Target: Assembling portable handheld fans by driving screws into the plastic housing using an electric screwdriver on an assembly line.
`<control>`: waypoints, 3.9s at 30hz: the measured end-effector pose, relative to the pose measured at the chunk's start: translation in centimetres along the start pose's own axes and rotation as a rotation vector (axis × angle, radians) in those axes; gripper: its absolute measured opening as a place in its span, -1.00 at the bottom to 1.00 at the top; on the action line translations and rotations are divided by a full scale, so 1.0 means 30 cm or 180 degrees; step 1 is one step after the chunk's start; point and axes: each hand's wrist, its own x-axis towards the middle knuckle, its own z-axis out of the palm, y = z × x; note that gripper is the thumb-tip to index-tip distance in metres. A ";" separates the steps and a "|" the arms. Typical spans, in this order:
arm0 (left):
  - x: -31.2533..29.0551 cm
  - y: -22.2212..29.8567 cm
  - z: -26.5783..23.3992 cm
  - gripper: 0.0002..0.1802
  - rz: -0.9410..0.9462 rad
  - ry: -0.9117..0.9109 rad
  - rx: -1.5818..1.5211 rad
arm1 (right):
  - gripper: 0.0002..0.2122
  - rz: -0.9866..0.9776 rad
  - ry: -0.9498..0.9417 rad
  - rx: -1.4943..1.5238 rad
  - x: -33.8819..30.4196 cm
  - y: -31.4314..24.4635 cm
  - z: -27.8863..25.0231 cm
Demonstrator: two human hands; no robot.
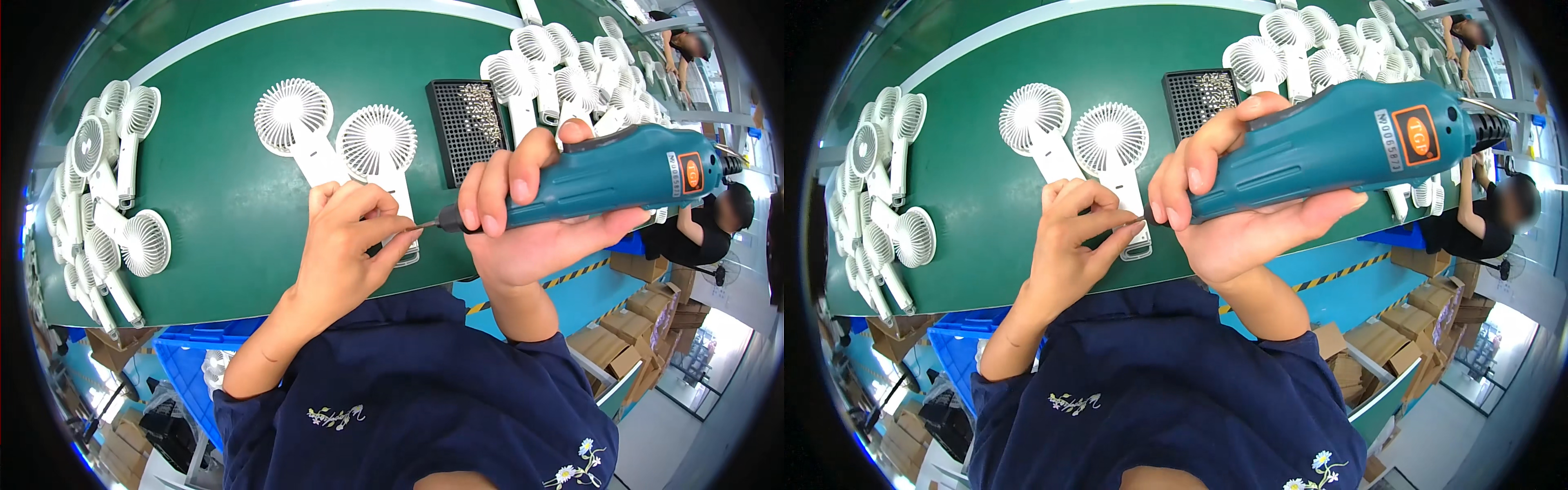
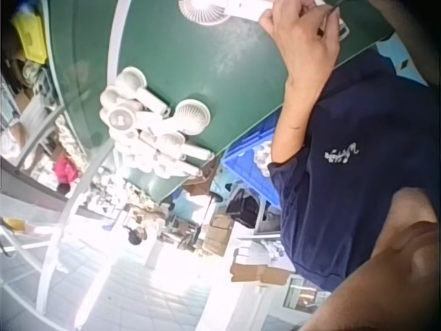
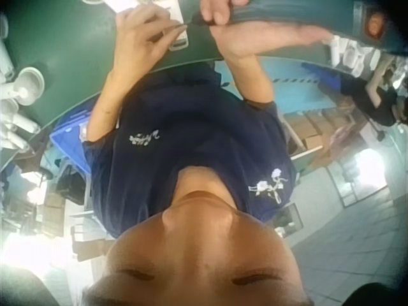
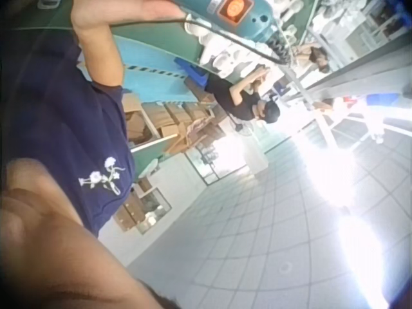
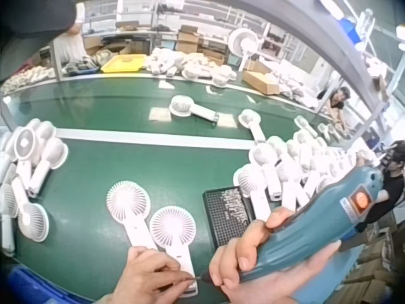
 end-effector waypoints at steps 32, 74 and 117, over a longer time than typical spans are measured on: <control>-0.057 -0.039 -0.017 -0.24 -0.0011 -0.0692 0.1062 | -0.11 -0.0735 -0.0062 -0.0603 -0.156 0.012 0.003; 0.058 -0.080 0.011 -0.26 -0.0037 -0.0496 0.1395 | -0.07 -0.0986 0.0892 -0.0858 0.164 0.020 -0.236; 0.052 -0.113 0.028 -0.26 0.0096 -0.0242 0.1136 | -0.15 -0.0474 -0.0958 -0.1022 -0.037 0.074 -0.019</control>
